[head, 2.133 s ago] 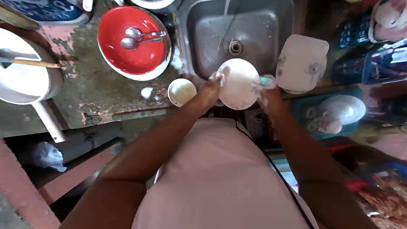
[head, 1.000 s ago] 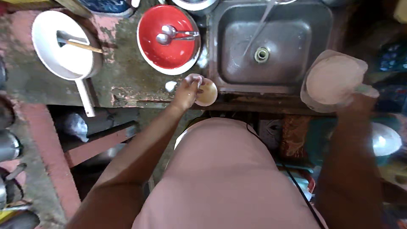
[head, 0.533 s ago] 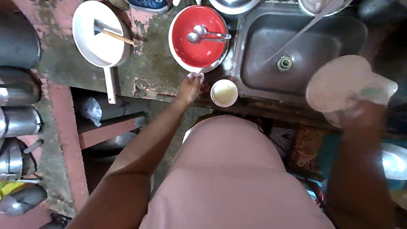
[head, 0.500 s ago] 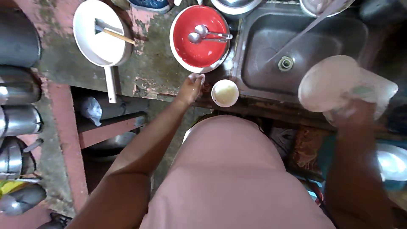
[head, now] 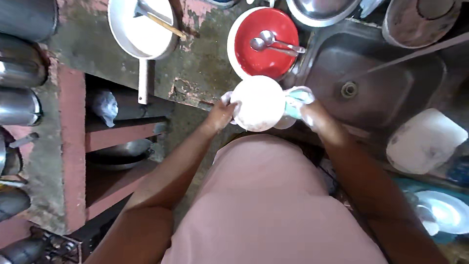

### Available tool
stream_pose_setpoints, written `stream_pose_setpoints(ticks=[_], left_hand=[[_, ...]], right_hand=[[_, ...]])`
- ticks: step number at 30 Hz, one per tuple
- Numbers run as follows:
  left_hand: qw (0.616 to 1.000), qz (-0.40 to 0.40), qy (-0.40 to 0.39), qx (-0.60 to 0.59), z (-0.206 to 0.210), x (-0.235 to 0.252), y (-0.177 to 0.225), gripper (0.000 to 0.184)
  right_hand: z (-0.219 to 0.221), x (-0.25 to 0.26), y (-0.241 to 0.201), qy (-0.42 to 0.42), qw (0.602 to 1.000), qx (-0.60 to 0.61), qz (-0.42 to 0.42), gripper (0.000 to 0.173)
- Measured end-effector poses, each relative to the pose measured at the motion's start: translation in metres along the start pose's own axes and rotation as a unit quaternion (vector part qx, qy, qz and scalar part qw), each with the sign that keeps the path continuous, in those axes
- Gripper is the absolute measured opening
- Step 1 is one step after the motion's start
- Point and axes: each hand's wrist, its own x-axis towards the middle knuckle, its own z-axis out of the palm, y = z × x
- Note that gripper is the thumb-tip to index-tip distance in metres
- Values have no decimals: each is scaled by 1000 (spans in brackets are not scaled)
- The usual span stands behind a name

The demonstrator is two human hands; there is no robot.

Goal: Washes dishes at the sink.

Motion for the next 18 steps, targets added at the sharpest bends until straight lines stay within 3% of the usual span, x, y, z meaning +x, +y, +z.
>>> stream_pose_setpoints(ticks=[2, 7, 10, 16, 18], left_hand=[[997, -7, 42, 60, -39, -3, -11, 38], [983, -89, 124, 101, -111, 6, -33, 44], [978, -125, 138, 97, -129, 24, -35, 46], [979, -123, 96, 132, -144, 63, -31, 43], [979, -123, 82, 139, -147, 74, -30, 43]], right_hand=[[5, 15, -4, 1, 1000, 17, -5, 38], [0, 64, -2, 155, 986, 9, 59, 54], [6, 85, -10, 181, 981, 47, 55, 49], [31, 106, -28, 202, 976, 78, 19, 45], [36, 109, -33, 196, 976, 91, -9, 50]])
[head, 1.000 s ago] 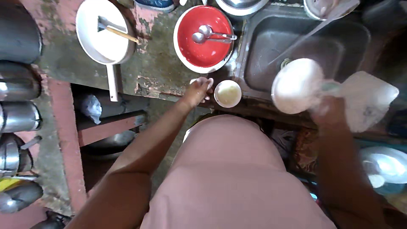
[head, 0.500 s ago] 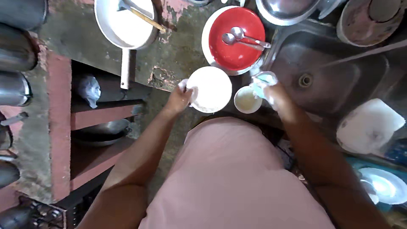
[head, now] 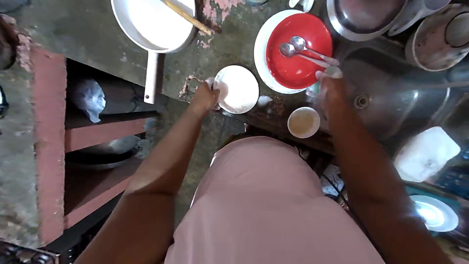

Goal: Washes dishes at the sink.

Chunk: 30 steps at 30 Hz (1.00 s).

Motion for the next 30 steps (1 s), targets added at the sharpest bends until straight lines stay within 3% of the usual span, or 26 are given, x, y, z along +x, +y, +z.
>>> stream_pose_setpoints(ticks=[4, 8, 12, 16, 19, 23, 27, 30], left_hand=[[1000, 8, -21, 9, -5, 21, -1, 42], [998, 2, -40, 56, -9, 33, 2, 42], [994, -7, -48, 102, -14, 38, 10, 42], [978, 1, -30, 207, -24, 40, 28, 59], [955, 62, -5, 289, -26, 44, 61, 65], [951, 192, -14, 242, -6, 53, 126, 56], [950, 164, -36, 264, 34, 81, 169, 61], [960, 125, -53, 243, 55, 95, 185, 56]], right_hand=[[12, 5, -3, 26, 999, -19, -25, 61], [11, 15, 5, 93, 992, -78, -12, 55], [-12, 7, 11, 99, 990, -75, -67, 53], [-48, -36, -1, 122, 986, -98, -54, 51], [-84, -80, 6, 128, 986, -80, -73, 54], [-123, -131, 25, 193, 980, -47, -15, 48], [-148, -167, 36, 277, 958, -26, 62, 54], [-169, -187, 48, 303, 952, 0, 53, 52]])
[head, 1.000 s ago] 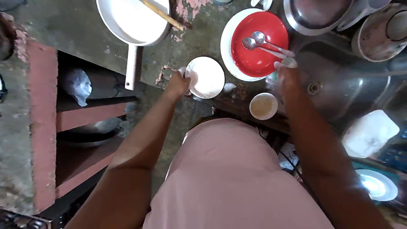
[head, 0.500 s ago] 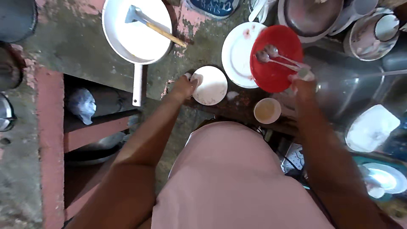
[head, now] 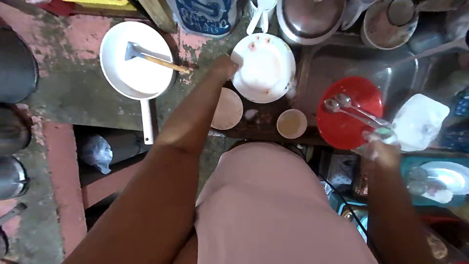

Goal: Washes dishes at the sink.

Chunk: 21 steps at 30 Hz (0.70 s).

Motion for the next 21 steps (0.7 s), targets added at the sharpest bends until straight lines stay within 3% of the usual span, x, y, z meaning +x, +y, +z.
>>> stream_pose_setpoints(ticks=[5, 10, 21], left_hand=[[992, -47, 5, -115, 17, 17, -1, 60], [978, -35, -8, -206, 40, -3, 4, 59], [908, -18, -45, -416, 108, -36, 36, 54]], right_hand=[[-37, 10, 23, 26, 997, 68, -16, 51], [-69, 23, 28, -2, 995, 99, -8, 45], [-121, 99, 38, 6, 1000, -16, 18, 59]])
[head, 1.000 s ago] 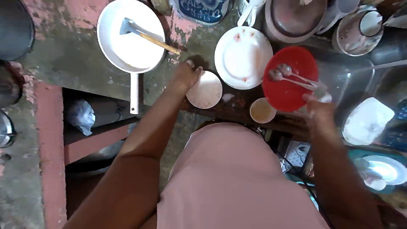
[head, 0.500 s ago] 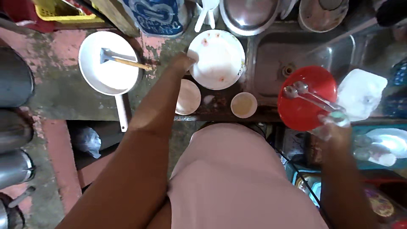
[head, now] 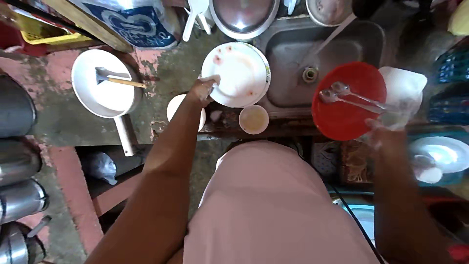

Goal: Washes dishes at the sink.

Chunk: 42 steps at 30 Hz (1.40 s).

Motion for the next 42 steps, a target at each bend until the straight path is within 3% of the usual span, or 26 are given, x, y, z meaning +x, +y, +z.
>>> stream_pose_setpoints(ticks=[9, 18, 25, 28, 34, 39, 42], left_hand=[[999, -19, -3, 29, 77, -19, 7, 55], [989, -47, -11, 141, 218, -15, 22, 60], [993, -63, -16, 97, 297, 17, 2, 68], [992, -78, -14, 97, 308, 26, -6, 75], [988, -59, 0, 142, 302, 41, -24, 61], [979, -59, -21, 193, 290, 31, -20, 44], [989, -61, -30, 134, 284, 10, -8, 54]], right_hand=[[-19, 39, 12, -26, 998, 55, -10, 61], [-41, 50, 21, -41, 996, 75, -17, 66], [-69, 44, 40, 1, 1000, 30, -8, 64], [-78, 36, 43, 21, 999, 33, 24, 65], [-78, 22, 45, 41, 999, 4, 32, 66], [-53, 17, 38, 32, 999, -10, 32, 64], [-27, 12, 27, -6, 1000, -12, 16, 59]])
